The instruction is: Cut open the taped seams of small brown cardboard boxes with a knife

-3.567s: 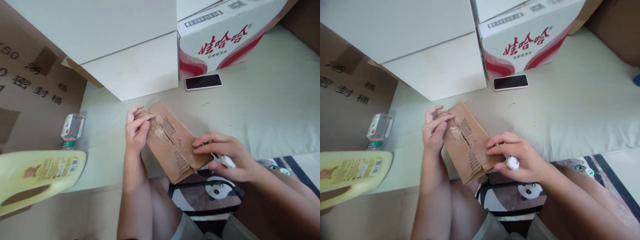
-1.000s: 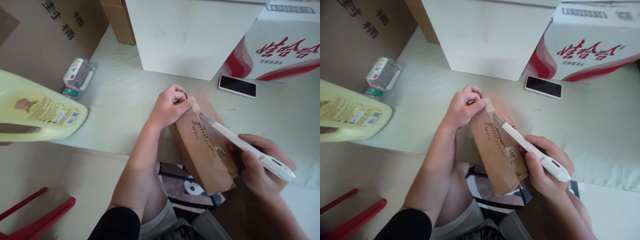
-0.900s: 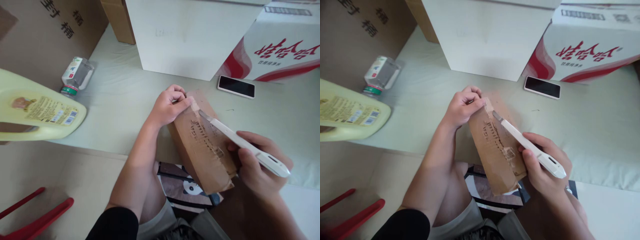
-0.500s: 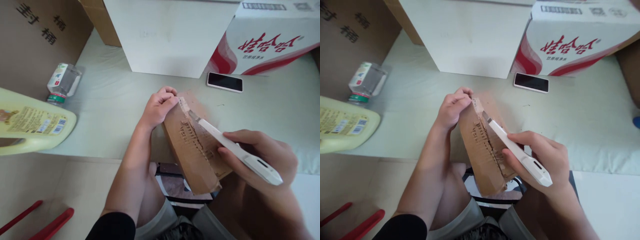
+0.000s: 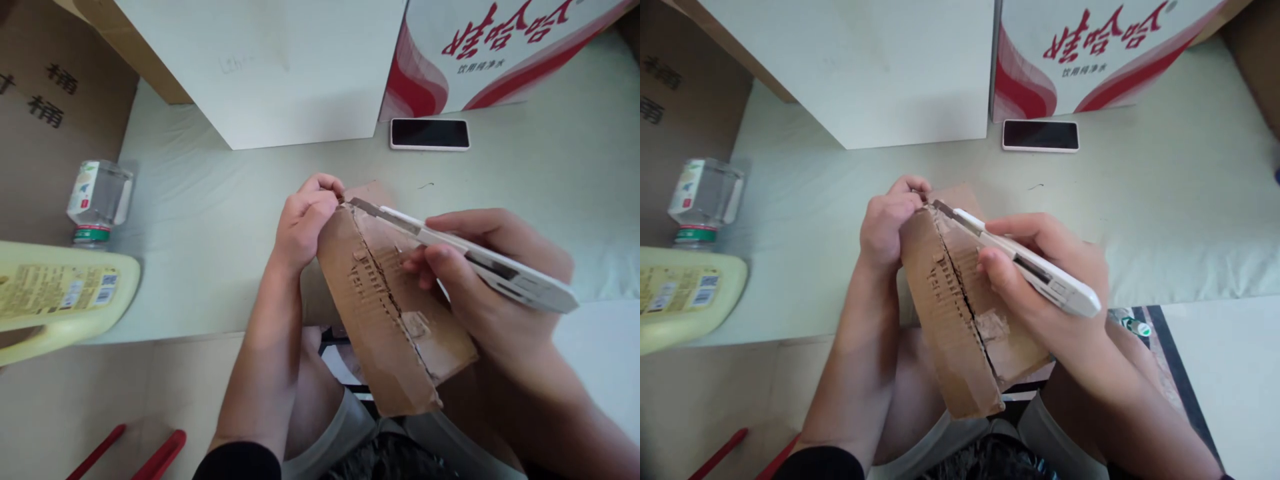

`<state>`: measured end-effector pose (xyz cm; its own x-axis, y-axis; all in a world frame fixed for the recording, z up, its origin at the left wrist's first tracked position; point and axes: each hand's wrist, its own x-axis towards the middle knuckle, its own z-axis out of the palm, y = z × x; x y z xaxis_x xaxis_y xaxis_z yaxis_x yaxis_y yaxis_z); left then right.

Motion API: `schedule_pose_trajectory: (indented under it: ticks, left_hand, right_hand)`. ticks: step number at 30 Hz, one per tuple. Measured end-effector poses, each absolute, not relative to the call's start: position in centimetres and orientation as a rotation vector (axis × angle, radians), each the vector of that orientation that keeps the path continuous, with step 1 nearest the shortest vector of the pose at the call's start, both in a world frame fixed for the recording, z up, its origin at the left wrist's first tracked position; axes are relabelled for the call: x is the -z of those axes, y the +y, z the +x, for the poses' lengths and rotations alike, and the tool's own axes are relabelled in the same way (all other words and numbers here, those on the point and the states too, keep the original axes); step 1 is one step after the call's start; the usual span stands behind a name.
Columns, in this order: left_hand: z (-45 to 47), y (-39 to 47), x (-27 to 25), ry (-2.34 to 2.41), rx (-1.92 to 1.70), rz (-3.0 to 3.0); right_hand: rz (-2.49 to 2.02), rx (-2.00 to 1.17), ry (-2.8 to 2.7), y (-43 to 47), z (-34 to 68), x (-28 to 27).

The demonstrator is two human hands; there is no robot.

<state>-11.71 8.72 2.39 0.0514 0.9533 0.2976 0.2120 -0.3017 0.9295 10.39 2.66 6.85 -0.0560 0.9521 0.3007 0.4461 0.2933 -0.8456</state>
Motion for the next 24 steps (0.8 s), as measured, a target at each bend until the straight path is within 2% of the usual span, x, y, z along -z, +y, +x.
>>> schedule_pose_trajectory:
  ticks: [15,24]
  left_hand:
    - [-11.2,8.6,-2.5,1.229,-1.363,1.560]
    - [-11.2,8.4,-2.0,1.283,-1.402,1.539]
  right_hand:
    - [-1.246,-0.679,-1.684,3.0,9.9,-5.9]
    - [-1.120,-0.843,-1.651,2.7,9.8,-6.8]
